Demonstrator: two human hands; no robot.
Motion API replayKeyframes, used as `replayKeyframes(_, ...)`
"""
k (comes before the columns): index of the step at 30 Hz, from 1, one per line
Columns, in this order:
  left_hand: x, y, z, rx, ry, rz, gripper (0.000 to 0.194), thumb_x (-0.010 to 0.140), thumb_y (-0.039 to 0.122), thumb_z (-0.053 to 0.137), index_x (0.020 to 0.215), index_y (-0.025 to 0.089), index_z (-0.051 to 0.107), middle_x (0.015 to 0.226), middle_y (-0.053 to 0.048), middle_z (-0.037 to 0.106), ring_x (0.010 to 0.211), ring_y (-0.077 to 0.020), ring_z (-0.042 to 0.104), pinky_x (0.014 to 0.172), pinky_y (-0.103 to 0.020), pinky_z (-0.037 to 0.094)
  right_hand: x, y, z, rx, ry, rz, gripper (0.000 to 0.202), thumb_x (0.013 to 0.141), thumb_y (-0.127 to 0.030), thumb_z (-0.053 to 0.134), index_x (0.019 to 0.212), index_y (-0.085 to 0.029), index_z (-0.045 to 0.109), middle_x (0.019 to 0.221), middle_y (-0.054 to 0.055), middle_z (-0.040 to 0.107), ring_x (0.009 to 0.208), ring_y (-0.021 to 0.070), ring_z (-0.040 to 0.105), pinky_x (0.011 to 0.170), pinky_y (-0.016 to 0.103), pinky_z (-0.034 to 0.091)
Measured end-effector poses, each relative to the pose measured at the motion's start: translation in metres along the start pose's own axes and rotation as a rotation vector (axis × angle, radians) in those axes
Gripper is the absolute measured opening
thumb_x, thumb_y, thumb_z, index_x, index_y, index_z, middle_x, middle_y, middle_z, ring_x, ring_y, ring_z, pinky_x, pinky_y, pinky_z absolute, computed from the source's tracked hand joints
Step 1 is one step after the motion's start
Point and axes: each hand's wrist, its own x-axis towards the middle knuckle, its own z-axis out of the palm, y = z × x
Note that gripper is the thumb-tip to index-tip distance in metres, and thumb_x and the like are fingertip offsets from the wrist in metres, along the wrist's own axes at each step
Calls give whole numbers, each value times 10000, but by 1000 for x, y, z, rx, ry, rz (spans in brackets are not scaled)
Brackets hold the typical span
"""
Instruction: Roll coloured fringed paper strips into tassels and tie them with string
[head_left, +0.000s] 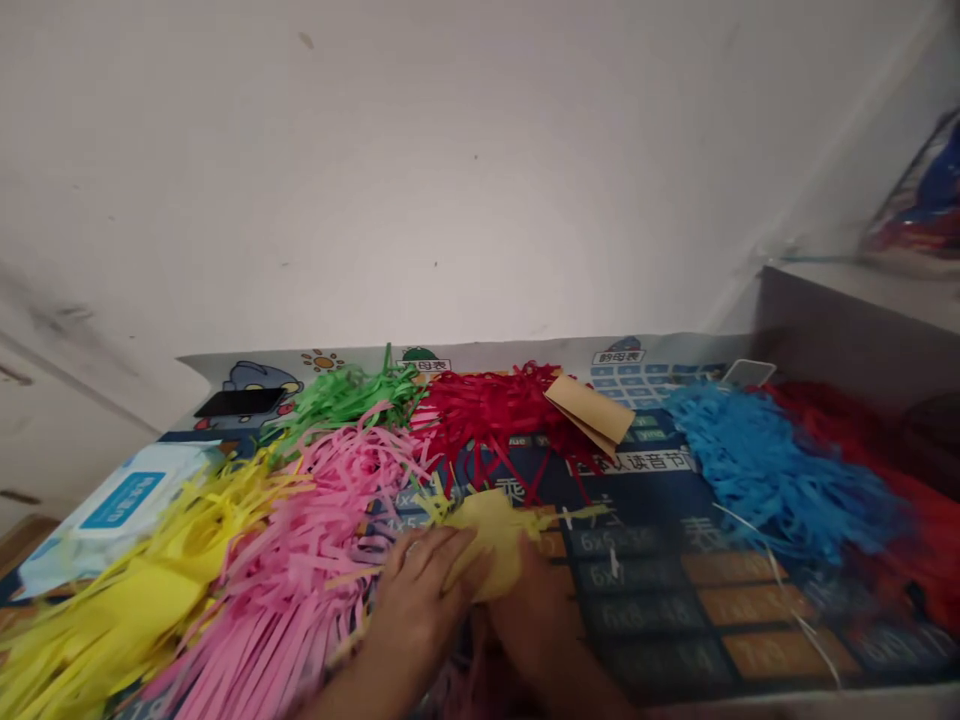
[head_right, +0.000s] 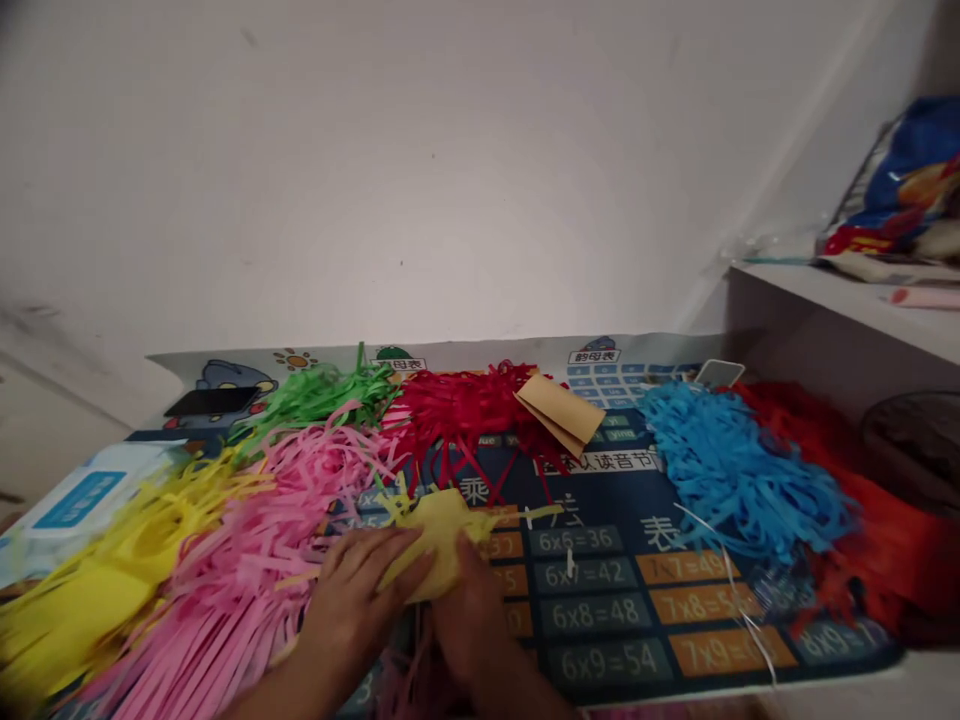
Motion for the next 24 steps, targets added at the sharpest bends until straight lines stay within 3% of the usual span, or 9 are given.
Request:
replayKeyframes(3,-11,5,23,-1,-67,24,312,1011,335,373,1124,315,663,1149,6,714,1070,-193,590,1007,-397,295,8,-24,-27,232,72,47,515,854,-642,472,1079,-211,643,1094,95,674,1106,261,597,956,468,465)
replayKeyframes(7,-19,16,49,50,-387,113,306,982,337,438,1222,289,621,1274,-18,652,1187,-220,546,1063,-426,275,-1,-83,-93,177,318,-30,496,871,-614,425,1019,-192,640,1162,143,653,1170,304,569,985,577,422)
replayKeyframes(10,-20,23,59,-32,-613,140,405,958,421,461,1291,223,578,1358,-93,583,1269,-270,491,1084,-464,286,-24,-133,-136,-61,609,-338,511,885,-607,347,1075,-200,591,1299,156,564,1263,288,502,1016,584,398)
replayKeyframes(13,-19,29,61,-120,-704,92,531,913,510,503,1320,172,549,1371,-154,558,1282,-309,483,1091,-490,285,-49,-146,-142,-605,795,-763,465,917,-470,413,1304,-213,448,1435,147,435,1352,274,393,1068,609,318)
replayKeyframes(15,-17,33,61,-148,-739,70,581,885,533,535,1334,164,532,1394,-164,534,1297,-321,468,1097,-485,285,-59,-124,-127,-1125,651,-891,540,896,-365,515,1396,-213,377,1464,132,410,1368,276,364,1109,583,272)
replayKeyframes(17,-15,37,61,-161,-754,58,563,900,495,528,1349,156,514,1403,-157,527,1304,-309,466,1100,-458,295,-59,-87,-108,-1375,283,-793,546,791,-292,650,1316,-236,510,1329,85,574,1243,270,518,1092,490,359)
replayKeyframes(18,-14,38,61,-161,-760,47,546,913,461,518,1359,147,501,1399,-154,533,1299,-296,476,1094,-438,312,-56,-68,-101,-1530,-11,-673,558,791,-244,628,1333,-213,500,1305,94,598,1207,267,552,1091,486,363)
replayKeyframes(19,-14,38,60,-152,-766,30,524,924,418,511,1367,139,490,1391,-152,542,1289,-283,490,1083,-420,333,-51,-51,-96,-1623,-161,-584,537,791,-173,590,1322,-189,512,1251,102,638,1150,254,595,1091,483,363)
replayKeyframes(24,-22,13,47,-14,-769,-70,392,896,146,516,1284,146,573,1323,-122,608,1221,-251,565,1009,-388,419,-28,-18,-111,-1796,-306,-490,438,818,-13,446,1183,-192,608,1093,80,720,1008,189,669,1063,433,380)
